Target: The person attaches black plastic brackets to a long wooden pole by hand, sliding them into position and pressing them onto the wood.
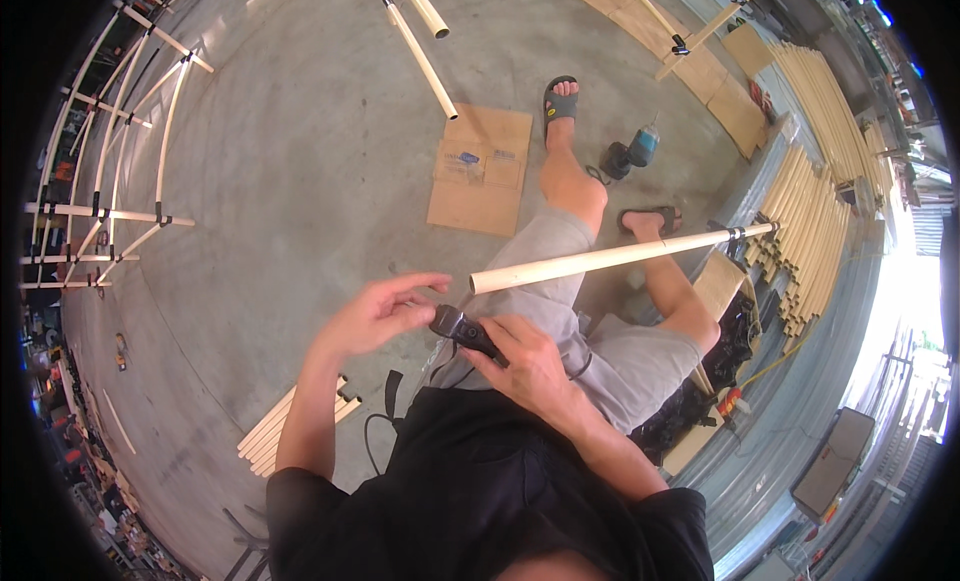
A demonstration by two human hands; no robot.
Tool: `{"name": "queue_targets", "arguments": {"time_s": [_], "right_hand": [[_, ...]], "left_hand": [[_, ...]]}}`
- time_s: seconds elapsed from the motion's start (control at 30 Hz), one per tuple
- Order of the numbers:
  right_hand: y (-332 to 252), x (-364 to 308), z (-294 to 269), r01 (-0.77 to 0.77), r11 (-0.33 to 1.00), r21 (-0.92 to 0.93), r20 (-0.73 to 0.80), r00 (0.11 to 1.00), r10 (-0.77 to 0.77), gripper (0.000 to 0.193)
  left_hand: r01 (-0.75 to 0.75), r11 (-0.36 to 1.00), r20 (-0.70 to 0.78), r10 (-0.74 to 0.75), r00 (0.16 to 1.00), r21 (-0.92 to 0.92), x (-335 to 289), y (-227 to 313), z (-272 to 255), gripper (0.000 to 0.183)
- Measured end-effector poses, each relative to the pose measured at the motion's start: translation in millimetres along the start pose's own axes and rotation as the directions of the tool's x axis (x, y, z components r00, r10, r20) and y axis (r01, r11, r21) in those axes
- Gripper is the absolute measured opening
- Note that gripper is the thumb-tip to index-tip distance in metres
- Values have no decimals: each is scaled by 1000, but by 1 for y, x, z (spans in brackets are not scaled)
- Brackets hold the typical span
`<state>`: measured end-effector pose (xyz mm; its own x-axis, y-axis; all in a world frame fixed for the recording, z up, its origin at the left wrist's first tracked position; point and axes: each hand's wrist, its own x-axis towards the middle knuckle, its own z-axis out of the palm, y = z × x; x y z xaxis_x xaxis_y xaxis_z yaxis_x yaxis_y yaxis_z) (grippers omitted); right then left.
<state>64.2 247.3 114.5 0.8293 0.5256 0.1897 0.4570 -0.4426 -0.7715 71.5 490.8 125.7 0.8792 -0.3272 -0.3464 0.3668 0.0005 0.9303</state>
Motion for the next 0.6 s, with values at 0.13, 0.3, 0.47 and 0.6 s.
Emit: {"name": "queue_targets", "arguments": {"time_s": [0.13, 0.3, 0.47, 0.6], "right_hand": [[-4, 2, -2, -51, 998, -47, -44, 998, 49, 35], [-5, 5, 5, -63, 991, -118, -79, 995, 53, 35], [-9, 5, 7, -120, 978, -172, -93, 990, 105, 37], [-14, 8, 3, -186, 966, -177, -94, 981, 172, 37]], "left_hand": [[-89, 930, -116, 139, 983, 356, -13, 9, 17, 35], [-65, 936, -464, 231, 855, 345, -9, -32, 53, 29], [-136, 895, -556, 376, 741, 424, 2, -43, 66, 30], [-157, 855, -531, 439, 724, 494, 5, -36, 66, 29]]}}
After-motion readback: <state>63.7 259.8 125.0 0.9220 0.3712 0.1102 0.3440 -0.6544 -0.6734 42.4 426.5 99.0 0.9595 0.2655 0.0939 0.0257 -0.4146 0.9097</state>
